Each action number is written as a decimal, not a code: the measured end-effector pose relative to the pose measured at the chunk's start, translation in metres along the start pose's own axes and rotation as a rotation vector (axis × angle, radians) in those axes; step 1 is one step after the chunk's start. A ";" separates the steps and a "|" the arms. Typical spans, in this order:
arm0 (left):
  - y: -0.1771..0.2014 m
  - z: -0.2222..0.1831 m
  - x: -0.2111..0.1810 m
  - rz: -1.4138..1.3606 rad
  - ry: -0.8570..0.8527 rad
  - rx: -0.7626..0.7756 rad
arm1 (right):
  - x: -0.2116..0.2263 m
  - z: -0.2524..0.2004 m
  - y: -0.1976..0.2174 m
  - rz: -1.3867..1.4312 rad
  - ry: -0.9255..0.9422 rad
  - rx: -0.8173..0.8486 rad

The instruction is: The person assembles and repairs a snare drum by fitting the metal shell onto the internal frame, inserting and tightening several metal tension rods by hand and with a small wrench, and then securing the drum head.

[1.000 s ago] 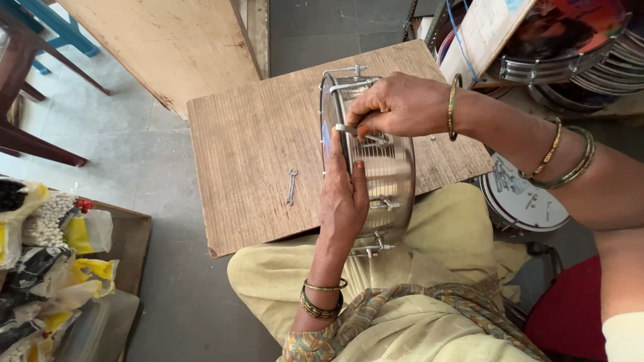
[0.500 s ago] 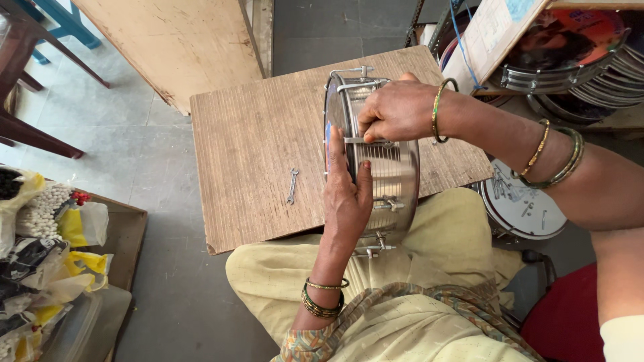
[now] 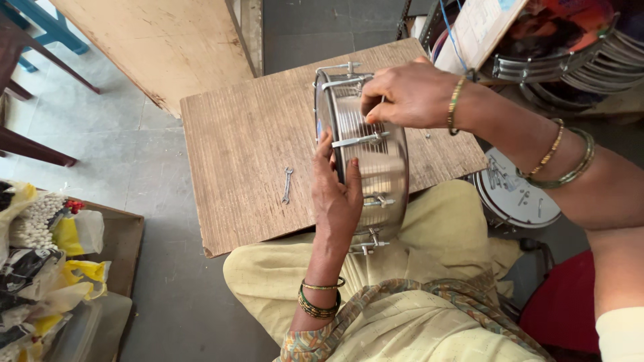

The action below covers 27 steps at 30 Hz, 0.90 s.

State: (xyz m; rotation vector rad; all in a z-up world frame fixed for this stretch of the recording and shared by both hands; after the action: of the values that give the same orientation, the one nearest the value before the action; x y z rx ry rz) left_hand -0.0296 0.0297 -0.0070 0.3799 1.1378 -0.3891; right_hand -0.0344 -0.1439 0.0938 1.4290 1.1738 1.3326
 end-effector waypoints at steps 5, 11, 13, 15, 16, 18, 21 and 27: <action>0.003 0.002 -0.011 0.094 -0.014 -0.004 | -0.014 -0.034 -0.001 0.202 -0.056 -0.098; 0.007 0.005 -0.030 0.524 -0.043 -0.063 | -0.052 -0.076 -0.020 0.426 -0.077 -0.377; 0.009 0.000 -0.033 0.503 -0.159 -0.079 | -0.080 -0.090 -0.040 0.523 -0.141 -0.481; 0.009 -0.001 -0.007 0.335 0.199 0.037 | -0.120 -0.100 -0.068 0.541 -0.232 -0.585; 0.008 -0.003 -0.005 0.310 0.210 0.045 | -0.142 -0.105 -0.086 0.542 -0.283 -0.643; 0.008 -0.005 -0.003 0.263 0.234 0.056 | -0.187 -0.110 -0.132 0.544 -0.381 -0.757; 0.007 -0.005 -0.002 0.248 0.254 0.047 | -0.258 -0.110 -0.217 0.412 -0.599 -0.752; 0.010 -0.005 0.000 0.202 0.278 0.006 | -0.331 -0.110 -0.344 0.383 -0.831 -0.483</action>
State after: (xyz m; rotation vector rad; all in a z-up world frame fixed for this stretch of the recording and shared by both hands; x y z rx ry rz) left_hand -0.0286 0.0407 -0.0077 0.5619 1.3539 -0.1646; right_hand -0.1735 -0.3964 -0.3026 1.6226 0.0315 0.9800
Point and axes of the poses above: each hand's wrist, its own z-axis towards the middle knuckle, its own y-axis out of the back of the hand, x = y × z, the point moved 6 cm from there along z, towards the middle knuckle, and after that the axes turned 9 degrees about y, right-handed, at the moved point
